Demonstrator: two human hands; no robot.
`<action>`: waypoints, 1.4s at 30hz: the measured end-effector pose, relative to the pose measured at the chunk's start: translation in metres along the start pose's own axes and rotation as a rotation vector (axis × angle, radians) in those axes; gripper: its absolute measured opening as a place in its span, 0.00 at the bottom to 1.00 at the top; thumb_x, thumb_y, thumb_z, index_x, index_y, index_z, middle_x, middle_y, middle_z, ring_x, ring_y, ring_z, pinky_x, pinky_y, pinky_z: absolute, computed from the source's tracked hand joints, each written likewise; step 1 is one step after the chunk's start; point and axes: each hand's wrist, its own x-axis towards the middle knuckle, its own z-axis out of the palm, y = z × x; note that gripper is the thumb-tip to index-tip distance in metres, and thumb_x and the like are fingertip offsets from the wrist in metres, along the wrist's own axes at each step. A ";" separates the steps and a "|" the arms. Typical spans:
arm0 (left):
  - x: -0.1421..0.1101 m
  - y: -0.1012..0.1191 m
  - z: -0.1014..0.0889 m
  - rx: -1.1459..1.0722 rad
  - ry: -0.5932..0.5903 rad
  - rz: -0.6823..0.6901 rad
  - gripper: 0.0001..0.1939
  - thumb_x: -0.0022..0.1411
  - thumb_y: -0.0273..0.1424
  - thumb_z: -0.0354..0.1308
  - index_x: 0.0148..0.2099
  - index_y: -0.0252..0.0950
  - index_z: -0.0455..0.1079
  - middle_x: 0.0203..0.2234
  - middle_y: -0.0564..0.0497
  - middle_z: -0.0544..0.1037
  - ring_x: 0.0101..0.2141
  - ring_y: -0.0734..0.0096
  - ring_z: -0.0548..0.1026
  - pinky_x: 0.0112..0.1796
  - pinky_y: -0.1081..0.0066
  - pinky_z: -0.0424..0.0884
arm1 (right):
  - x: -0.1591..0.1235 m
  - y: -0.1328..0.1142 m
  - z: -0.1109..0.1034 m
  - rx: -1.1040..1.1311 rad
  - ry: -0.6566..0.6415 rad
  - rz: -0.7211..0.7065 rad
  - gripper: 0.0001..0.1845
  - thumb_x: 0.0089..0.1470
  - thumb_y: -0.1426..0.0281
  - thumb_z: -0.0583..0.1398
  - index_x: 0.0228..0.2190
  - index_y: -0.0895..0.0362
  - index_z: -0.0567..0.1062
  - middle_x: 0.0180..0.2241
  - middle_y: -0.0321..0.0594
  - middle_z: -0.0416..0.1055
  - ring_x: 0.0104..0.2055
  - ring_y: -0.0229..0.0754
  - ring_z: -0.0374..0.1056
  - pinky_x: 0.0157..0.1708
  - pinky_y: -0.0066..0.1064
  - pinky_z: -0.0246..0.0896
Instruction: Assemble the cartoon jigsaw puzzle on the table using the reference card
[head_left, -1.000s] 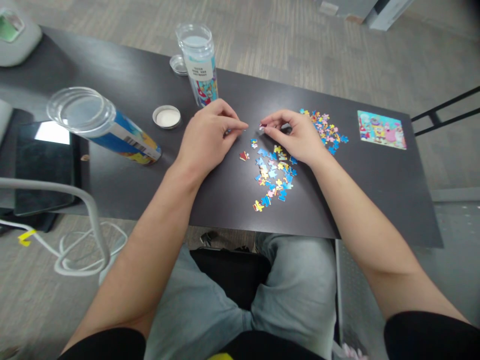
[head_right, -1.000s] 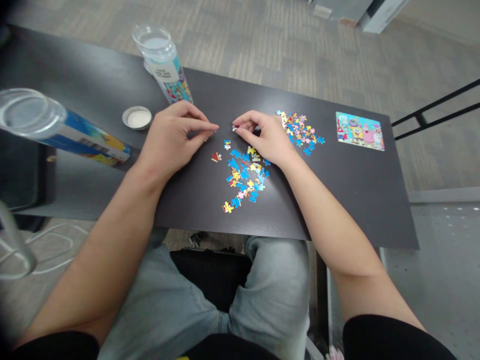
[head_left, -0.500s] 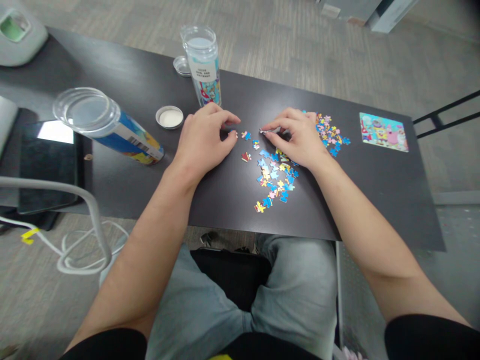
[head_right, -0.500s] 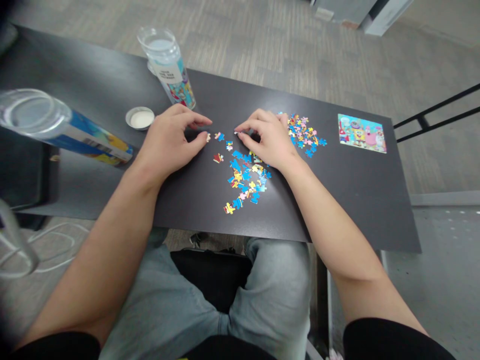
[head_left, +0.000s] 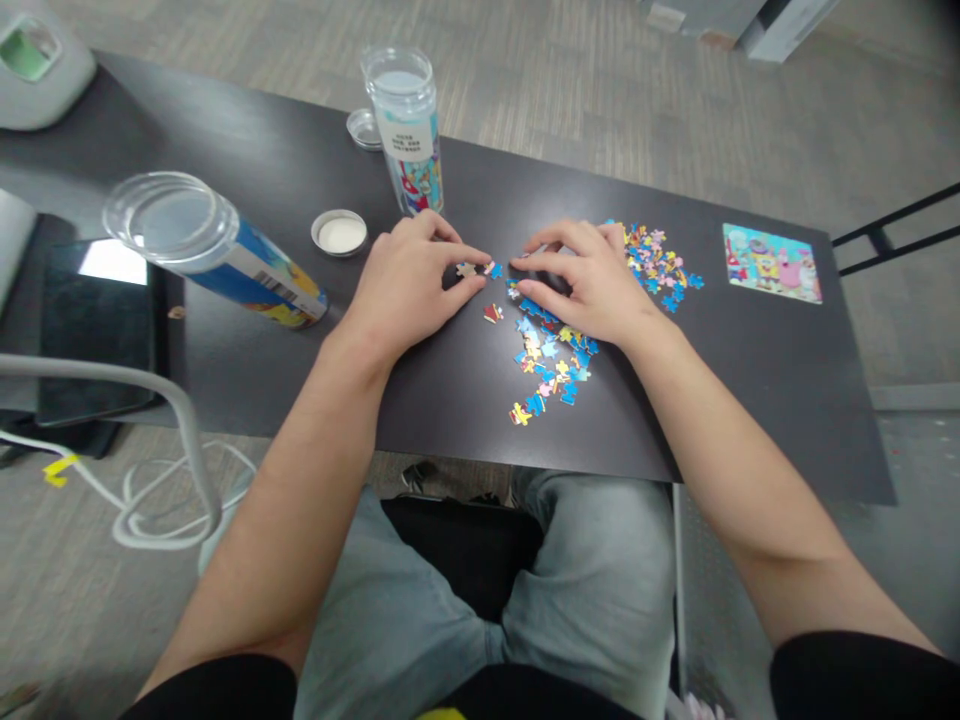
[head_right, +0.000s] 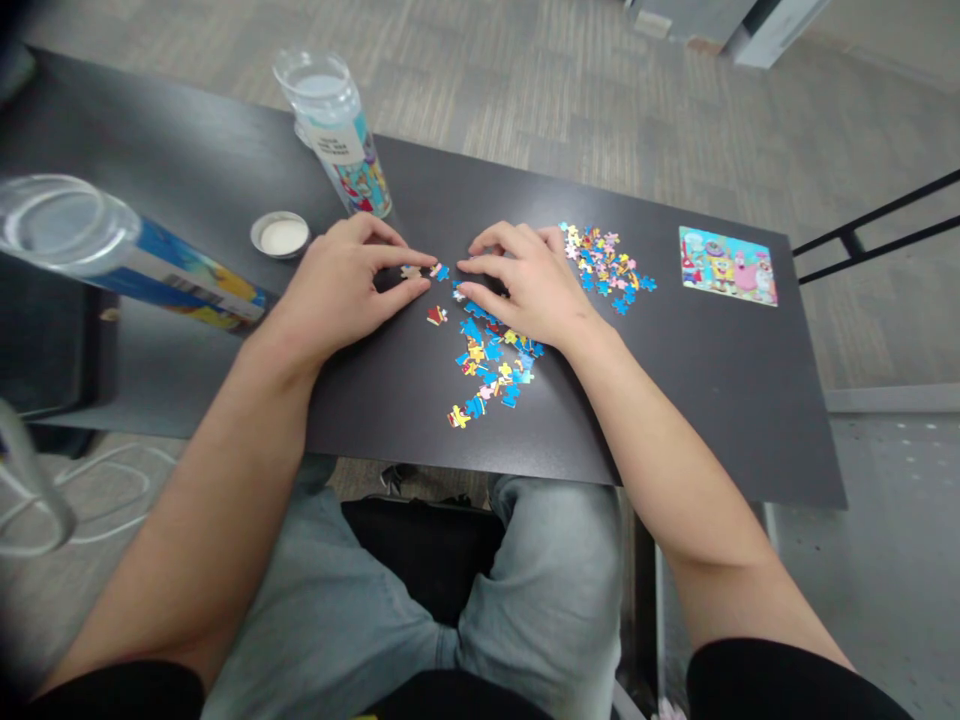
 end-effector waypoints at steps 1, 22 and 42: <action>0.000 -0.001 0.001 0.001 -0.010 0.016 0.14 0.77 0.48 0.74 0.59 0.55 0.95 0.56 0.44 0.87 0.60 0.43 0.82 0.67 0.42 0.81 | 0.000 0.005 -0.002 0.015 0.012 0.010 0.15 0.80 0.48 0.73 0.59 0.35 0.96 0.69 0.42 0.88 0.68 0.74 0.80 0.76 0.78 0.59; -0.005 0.015 -0.004 -0.025 -0.088 0.071 0.16 0.78 0.40 0.72 0.63 0.54 0.92 0.62 0.42 0.86 0.67 0.38 0.80 0.72 0.32 0.76 | -0.015 0.092 -0.051 0.139 0.308 0.164 0.28 0.77 0.32 0.73 0.38 0.40 0.91 0.46 0.48 0.91 0.69 0.70 0.73 0.76 0.75 0.46; 0.000 0.005 -0.012 -0.170 0.014 -0.043 0.13 0.75 0.45 0.75 0.55 0.48 0.88 0.50 0.46 0.94 0.47 0.53 0.87 0.56 0.49 0.87 | -0.006 0.055 -0.025 0.040 0.218 0.123 0.27 0.80 0.33 0.67 0.55 0.38 0.93 0.56 0.45 0.92 0.64 0.69 0.79 0.77 0.73 0.56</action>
